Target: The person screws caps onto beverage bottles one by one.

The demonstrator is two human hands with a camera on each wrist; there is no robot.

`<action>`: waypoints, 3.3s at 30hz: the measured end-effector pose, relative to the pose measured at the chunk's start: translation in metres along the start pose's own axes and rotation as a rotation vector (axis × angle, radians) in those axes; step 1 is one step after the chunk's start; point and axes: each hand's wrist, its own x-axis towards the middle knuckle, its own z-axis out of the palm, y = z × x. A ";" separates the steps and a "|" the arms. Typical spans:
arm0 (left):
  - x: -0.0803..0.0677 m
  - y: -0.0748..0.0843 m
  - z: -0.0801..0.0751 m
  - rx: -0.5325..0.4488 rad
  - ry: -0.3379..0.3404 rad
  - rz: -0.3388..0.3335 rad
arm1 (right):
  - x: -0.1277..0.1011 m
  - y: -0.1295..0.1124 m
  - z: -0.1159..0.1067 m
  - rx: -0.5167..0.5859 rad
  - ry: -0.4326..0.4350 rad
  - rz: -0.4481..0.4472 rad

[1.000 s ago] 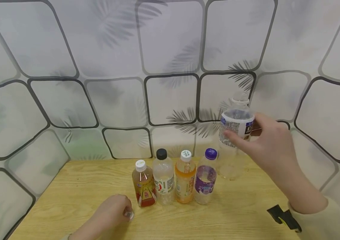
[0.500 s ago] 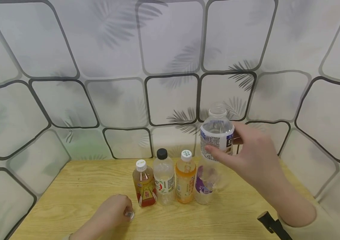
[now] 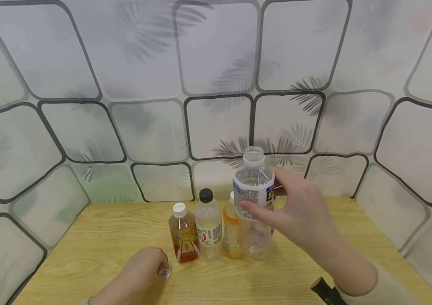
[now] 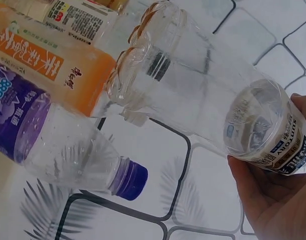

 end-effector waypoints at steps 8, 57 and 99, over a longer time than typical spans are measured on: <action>0.001 -0.001 0.001 -0.013 -0.004 -0.005 | -0.007 -0.002 0.018 0.088 -0.022 -0.003; 0.000 -0.004 0.004 -0.013 -0.008 0.017 | -0.061 0.006 0.098 0.358 -0.332 0.213; -0.002 -0.004 0.004 -0.022 0.008 0.009 | -0.078 0.022 0.123 0.343 -0.366 0.335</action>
